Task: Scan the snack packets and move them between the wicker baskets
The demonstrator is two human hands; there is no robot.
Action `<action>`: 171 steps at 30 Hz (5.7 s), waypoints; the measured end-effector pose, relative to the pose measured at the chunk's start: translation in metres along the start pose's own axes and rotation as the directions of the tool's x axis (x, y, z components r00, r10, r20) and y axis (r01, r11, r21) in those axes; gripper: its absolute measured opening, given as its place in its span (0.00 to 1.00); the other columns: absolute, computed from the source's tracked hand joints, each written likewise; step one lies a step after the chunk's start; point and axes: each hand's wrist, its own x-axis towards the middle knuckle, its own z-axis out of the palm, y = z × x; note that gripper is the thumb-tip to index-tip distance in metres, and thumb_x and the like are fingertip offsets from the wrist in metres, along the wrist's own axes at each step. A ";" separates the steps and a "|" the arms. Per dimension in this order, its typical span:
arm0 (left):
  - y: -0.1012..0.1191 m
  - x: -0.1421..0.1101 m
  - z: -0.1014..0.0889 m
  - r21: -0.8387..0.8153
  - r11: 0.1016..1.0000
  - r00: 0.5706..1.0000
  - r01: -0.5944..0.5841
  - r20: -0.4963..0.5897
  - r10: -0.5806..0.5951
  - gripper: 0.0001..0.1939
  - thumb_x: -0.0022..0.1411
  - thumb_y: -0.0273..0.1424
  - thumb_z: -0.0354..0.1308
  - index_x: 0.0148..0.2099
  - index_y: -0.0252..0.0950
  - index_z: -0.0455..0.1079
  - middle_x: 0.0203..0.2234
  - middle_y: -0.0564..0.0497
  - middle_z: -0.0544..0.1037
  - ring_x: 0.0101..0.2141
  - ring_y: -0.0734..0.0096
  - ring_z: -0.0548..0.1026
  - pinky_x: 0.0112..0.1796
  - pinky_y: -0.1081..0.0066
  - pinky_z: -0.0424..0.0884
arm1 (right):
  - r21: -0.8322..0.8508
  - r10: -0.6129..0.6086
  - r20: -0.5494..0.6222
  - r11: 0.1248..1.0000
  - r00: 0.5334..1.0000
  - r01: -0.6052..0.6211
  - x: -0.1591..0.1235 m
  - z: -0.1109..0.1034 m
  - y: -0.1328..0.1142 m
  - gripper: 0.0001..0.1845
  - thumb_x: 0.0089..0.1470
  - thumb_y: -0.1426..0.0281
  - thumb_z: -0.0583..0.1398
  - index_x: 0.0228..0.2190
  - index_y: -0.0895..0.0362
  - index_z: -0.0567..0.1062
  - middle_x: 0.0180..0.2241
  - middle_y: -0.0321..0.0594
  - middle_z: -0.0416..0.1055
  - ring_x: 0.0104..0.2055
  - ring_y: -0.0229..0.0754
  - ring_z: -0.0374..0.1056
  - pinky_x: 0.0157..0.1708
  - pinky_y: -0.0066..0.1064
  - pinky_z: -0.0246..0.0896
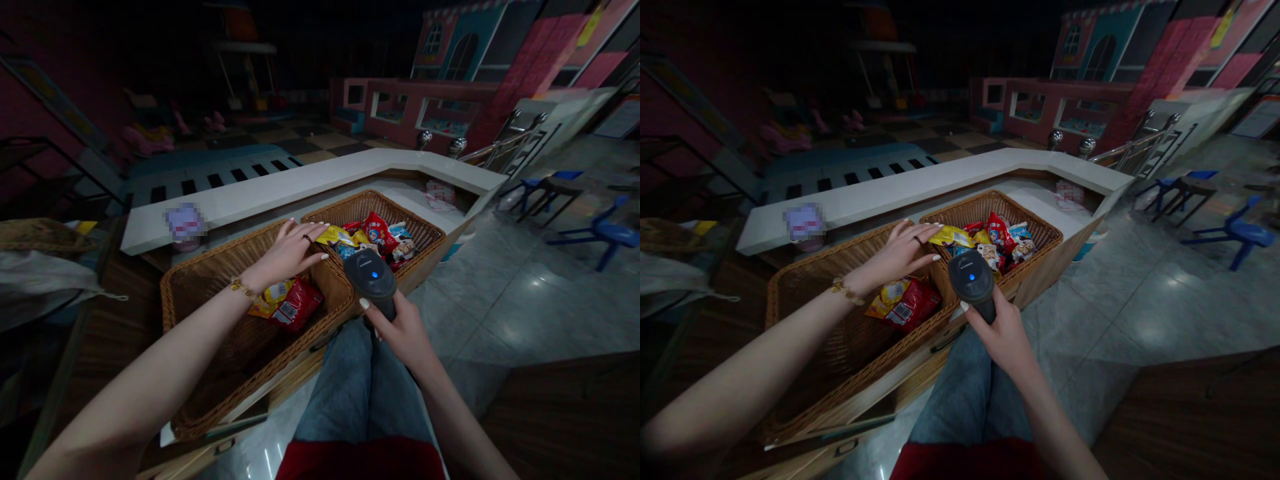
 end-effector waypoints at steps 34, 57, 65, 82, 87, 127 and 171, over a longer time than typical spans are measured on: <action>0.012 -0.004 -0.001 -0.085 0.996 0.999 -0.019 -0.039 0.016 0.35 0.57 0.38 0.72 0.63 0.44 0.62 0.60 0.42 0.71 0.60 0.52 0.68 0.60 0.52 0.58 | -0.017 0.025 0.026 1.000 0.999 -0.024 -0.005 -0.001 -0.003 0.17 0.60 0.60 0.62 0.46 0.56 0.75 0.25 0.37 0.77 0.30 0.49 0.76 0.26 0.31 0.66; 0.010 -0.008 -0.019 0.010 0.999 0.987 -0.049 -0.155 0.050 0.34 0.60 0.33 0.69 0.66 0.43 0.63 0.63 0.40 0.69 0.62 0.49 0.66 0.65 0.44 0.47 | -0.022 -0.041 0.037 0.999 0.998 0.042 -0.008 0.002 -0.008 0.12 0.59 0.62 0.62 0.42 0.55 0.75 0.26 0.35 0.75 0.27 0.45 0.74 0.29 0.29 0.65; -0.008 -0.008 -0.059 -0.246 0.968 0.998 0.058 -0.017 -0.064 0.26 0.59 0.38 0.65 0.58 0.37 0.68 0.53 0.43 0.76 0.55 0.53 0.71 0.60 0.51 0.61 | -0.007 0.029 -0.054 1.000 0.998 -0.029 -0.009 -0.020 0.001 0.14 0.59 0.58 0.62 0.40 0.55 0.75 0.15 0.29 0.66 0.16 0.42 0.63 0.18 0.30 0.58; 0.036 0.059 -0.014 -0.016 0.996 0.964 -0.083 0.254 0.084 0.16 0.66 0.38 0.60 0.54 0.40 0.75 0.54 0.45 0.79 0.57 0.57 0.73 0.64 0.52 0.51 | 0.058 0.084 -0.142 0.995 0.986 -0.077 -0.009 -0.035 0.009 0.16 0.58 0.55 0.64 0.35 0.55 0.74 0.16 0.29 0.66 0.16 0.39 0.63 0.19 0.29 0.60; 0.050 0.091 0.010 0.128 0.992 0.865 -0.014 0.499 -0.052 0.21 0.60 0.45 0.66 0.49 0.37 0.78 0.45 0.41 0.83 0.50 0.51 0.78 0.60 0.50 0.55 | 0.047 0.059 -0.120 0.997 0.991 -0.054 -0.008 -0.031 0.008 0.15 0.58 0.57 0.63 0.39 0.55 0.76 0.18 0.32 0.70 0.22 0.44 0.70 0.22 0.30 0.61; 0.009 0.004 -0.011 -0.941 0.002 0.799 0.339 0.287 -0.529 0.24 0.51 0.33 0.76 0.47 0.33 0.73 0.41 0.47 0.83 0.35 0.71 0.81 0.42 0.70 0.79 | 0.240 0.064 0.017 0.969 0.998 -0.066 0.019 0.013 -0.010 0.17 0.58 0.52 0.63 0.35 0.52 0.70 0.16 0.27 0.66 0.15 0.39 0.65 0.17 0.28 0.61; -0.016 -0.004 -0.040 -0.814 0.492 0.798 0.309 -0.060 -0.600 0.14 0.61 0.42 0.63 0.34 0.35 0.76 0.30 0.47 0.80 0.32 0.70 0.76 0.40 0.68 0.73 | 0.198 0.116 -0.150 0.977 0.982 -0.085 -0.006 -0.008 0.001 0.17 0.58 0.53 0.65 0.35 0.54 0.73 0.15 0.28 0.67 0.15 0.38 0.64 0.19 0.28 0.60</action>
